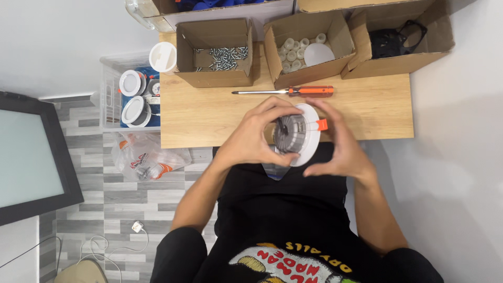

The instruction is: The person assembles a circular light fixture by placing a white diffuser over the internal components and securing it. They repeat this process for a second fixture. Finally, they pick up a blue electrical junction box and connect wires to it.

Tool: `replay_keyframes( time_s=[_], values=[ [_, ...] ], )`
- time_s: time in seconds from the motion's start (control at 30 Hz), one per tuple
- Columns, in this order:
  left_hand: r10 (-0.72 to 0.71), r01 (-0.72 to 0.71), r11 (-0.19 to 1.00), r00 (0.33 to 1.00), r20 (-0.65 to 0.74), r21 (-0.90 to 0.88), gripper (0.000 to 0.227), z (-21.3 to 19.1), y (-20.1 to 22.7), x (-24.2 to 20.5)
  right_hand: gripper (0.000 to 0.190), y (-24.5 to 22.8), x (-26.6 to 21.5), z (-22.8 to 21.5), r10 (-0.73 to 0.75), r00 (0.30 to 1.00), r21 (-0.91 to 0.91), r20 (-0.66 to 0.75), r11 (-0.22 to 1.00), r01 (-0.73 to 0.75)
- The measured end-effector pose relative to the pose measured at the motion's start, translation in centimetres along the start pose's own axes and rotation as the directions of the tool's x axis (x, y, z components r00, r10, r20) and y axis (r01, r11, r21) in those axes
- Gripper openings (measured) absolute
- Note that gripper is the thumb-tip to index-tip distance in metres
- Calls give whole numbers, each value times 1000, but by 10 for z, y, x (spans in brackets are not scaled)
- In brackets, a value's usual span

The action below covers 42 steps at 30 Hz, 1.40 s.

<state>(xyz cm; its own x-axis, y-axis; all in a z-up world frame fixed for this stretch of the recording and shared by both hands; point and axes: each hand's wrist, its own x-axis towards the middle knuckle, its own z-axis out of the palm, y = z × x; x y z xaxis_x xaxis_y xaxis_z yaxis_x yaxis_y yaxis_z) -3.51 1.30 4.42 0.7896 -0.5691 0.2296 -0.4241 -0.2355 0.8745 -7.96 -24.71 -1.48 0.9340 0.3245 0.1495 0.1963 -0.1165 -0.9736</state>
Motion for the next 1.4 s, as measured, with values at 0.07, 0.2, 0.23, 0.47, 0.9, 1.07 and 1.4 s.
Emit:
replay_keyframes(
  time_s=[0.07,0.2,0.23,0.47,0.9,1.07,1.4],
  values=[
    [19,-25,990,999,-49,-139,83,7,3,-6,154,-5,3,17,-206,977,109,46,974,201],
    [-20,2,981,996,-89,-195,83,15,3,-16,152,10,4,34,-269,963,263,4,930,259],
    [-29,10,974,996,-82,-227,83,14,3,-18,150,12,4,35,-290,957,280,-3,919,279],
    [-14,0,962,999,-49,-272,80,8,15,-19,146,15,6,31,-334,943,266,-3,908,323],
    [68,-73,986,997,-44,-148,78,6,19,-23,146,19,10,29,-350,937,251,-4,906,340],
    [153,-155,986,987,-50,-58,71,11,20,-25,146,23,9,30,-301,954,308,2,907,286],
    [127,-142,979,986,-106,-148,73,16,15,-28,153,9,9,30,-163,986,292,36,945,145]
  ],
)
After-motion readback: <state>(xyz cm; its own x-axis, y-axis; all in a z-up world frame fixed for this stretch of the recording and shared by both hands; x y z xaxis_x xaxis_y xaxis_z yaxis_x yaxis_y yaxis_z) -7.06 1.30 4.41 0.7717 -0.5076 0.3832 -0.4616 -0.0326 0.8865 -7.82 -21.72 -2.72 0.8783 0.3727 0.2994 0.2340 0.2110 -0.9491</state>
